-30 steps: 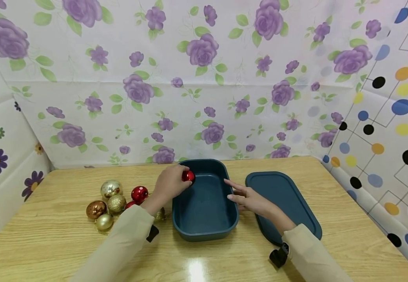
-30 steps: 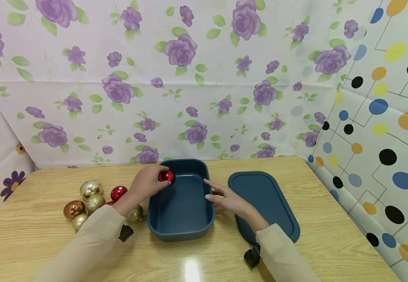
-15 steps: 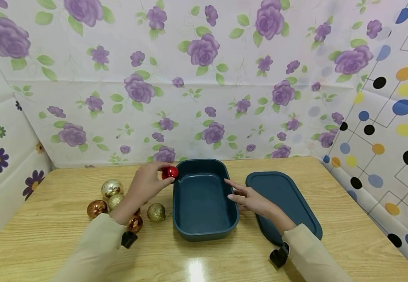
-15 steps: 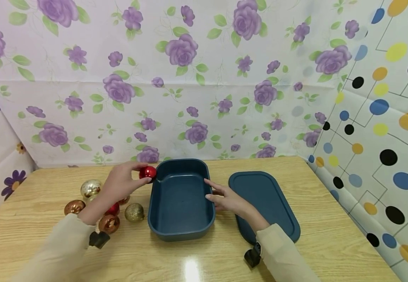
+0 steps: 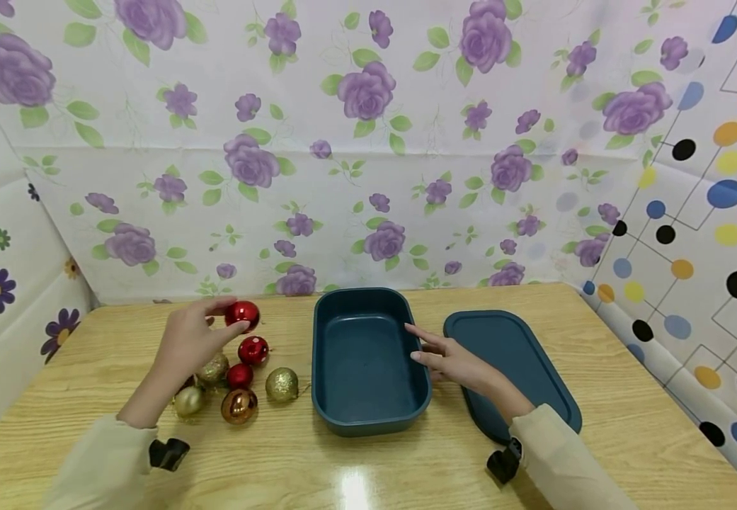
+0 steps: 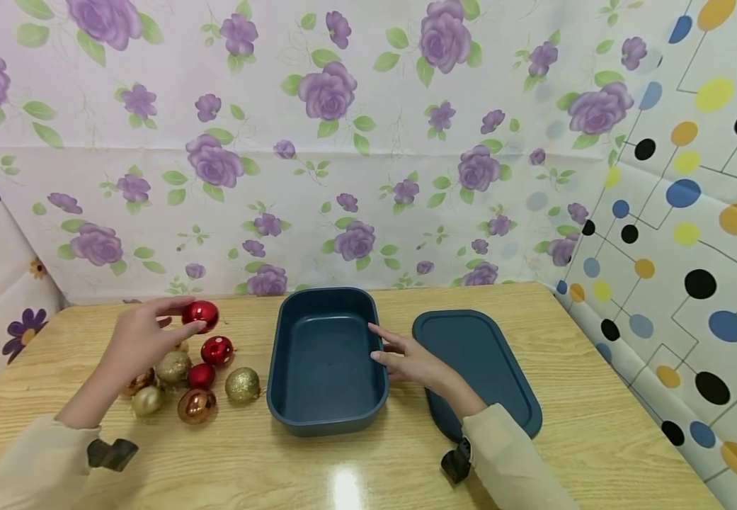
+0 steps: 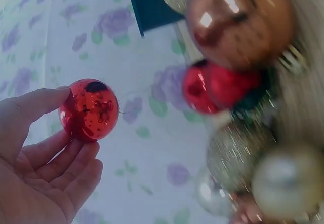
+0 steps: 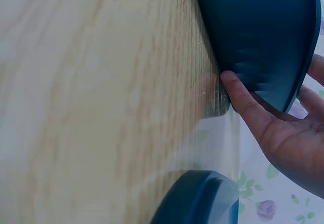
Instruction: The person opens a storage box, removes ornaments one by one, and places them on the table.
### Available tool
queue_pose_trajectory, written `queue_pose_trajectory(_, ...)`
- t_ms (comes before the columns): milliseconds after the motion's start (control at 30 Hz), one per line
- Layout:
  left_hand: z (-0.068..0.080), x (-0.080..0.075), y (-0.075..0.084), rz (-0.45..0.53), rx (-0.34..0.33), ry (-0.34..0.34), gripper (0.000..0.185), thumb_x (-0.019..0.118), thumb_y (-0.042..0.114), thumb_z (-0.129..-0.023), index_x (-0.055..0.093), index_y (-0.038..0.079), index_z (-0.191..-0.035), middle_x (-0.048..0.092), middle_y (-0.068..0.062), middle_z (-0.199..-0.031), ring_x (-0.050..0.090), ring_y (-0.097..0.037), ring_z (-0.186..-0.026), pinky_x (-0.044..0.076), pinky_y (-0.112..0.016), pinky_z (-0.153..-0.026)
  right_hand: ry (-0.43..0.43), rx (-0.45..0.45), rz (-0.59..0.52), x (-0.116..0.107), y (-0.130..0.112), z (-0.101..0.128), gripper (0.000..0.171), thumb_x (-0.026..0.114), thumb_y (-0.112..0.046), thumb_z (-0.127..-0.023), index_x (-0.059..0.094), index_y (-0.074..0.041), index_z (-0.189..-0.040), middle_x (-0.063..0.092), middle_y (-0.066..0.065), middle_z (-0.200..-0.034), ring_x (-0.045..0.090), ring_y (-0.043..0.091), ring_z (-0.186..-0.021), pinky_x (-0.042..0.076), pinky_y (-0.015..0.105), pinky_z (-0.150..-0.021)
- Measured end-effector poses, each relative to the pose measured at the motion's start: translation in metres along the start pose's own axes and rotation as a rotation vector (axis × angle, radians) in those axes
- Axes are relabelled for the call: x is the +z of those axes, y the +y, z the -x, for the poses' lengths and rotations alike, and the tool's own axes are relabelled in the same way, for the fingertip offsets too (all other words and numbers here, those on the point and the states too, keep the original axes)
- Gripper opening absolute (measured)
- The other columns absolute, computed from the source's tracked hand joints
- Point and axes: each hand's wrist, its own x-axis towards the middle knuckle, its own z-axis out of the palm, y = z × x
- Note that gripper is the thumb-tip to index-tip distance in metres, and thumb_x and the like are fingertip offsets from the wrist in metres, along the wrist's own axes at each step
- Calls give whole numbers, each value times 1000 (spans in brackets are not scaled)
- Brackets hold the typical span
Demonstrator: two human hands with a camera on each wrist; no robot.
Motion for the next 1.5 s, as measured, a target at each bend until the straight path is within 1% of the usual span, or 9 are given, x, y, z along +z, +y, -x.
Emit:
queue_pose_trajectory(233, 9, -16, -29, -14, -71, 50, 49, 66, 27, -84, 57, -8, -117, 60, -28, -107, 56, -42, -97, 47, -50, -81, -3, -4, -2, 0, 0, 0, 62, 49, -31, -94, 17, -26, -147, 23, 26, -142, 23, 16, -46, 25, 38, -50)
queue_pose_trajectory(500, 15, -29, -68, -61, -178, 129, 47, 64, 28, -85, 58, -8, -115, 60, -29, -106, 57, -44, -93, 47, -49, -77, -5, -2, -6, 0, 0, 0, 60, 49, -31, -95, 18, -29, -146, 21, 27, -143, 23, 17, -47, 24, 38, -51)
queue_pose_trajectory(667, 20, -33, -88, -36, -272, 125, 51, 62, 32, -86, 56, -8, -118, 58, -29, -110, 55, -45, -96, 46, -46, -72, -6, 0, -8, 0, 1, 0, 60, 49, -31, -95, 18, -30, -146, 20, 26, -144, 23, 17, -47, 24, 39, -51)
queue_pose_trajectory(733, 21, -34, -95, -16, -310, 111, 56, 61, 34, -86, 54, -10, -119, 56, -30, -112, 53, -46, -99, 45, -44, -71, -5, 1, -3, -1, 1, 0, 60, 49, -31, -95, 18, -30, -146, 19, 27, -145, 23, 17, -47, 24, 39, -51)
queue_pose_trajectory(833, 23, -34, -104, 16, -361, 74, 61, 60, 37, -86, 51, -12, -121, 53, -32, -115, 50, -47, -102, 43, -47, -75, -3, 1, 1, -1, 1, 0, 61, 49, -31, -94, 18, -29, -146, 17, 28, -145, 23, 16, -47, 25, 38, -51)
queue_pose_trajectory(967, 24, -33, -116, 14, -410, 21, 64, 57, 40, -87, 49, -13, -121, 50, -34, -118, 47, -48, -103, 41, -52, -77, -4, -1, 6, -1, 3, -1, 62, 49, -32, -94, 17, -27, -147, 16, 28, -146, 22, 16, -46, 25, 38, -51)
queue_pose_trajectory(1167, 23, -32, -128, -9, -470, -65, 67, 56, 43, -87, 48, -13, -123, 45, -35, -123, 43, -50, -106, 40, -53, -77, -4, 1, 6, -1, 4, -1, 62, 50, -33, -94, 18, -28, -146, 15, 28, -146, 22, 16, -45, 25, 38, -50)
queue_pose_trajectory(1333, 23, -31, -134, -23, -503, -122, 67, 58, 41, -86, 48, -14, -122, 41, -36, -125, 40, -52, -108, 40, -54, -79, 0, 0, 12, -1, 3, -1, 64, 49, -33, -94, 16, -25, -147, 16, 28, -145, 22, 16, -46, 26, 37, -51)
queue_pose_trajectory(1500, 23, -31, -135, -36, -511, -148, 66, 59, 40, -86, 47, -14, -122, 41, -36, -125, 40, -53, -108, 40, -55, -80, 5, 2, 20, 0, 1, -1, 64, 49, -33, -94, 15, -23, -147, 18, 29, -145, 23, 16, -46, 27, 37, -51)
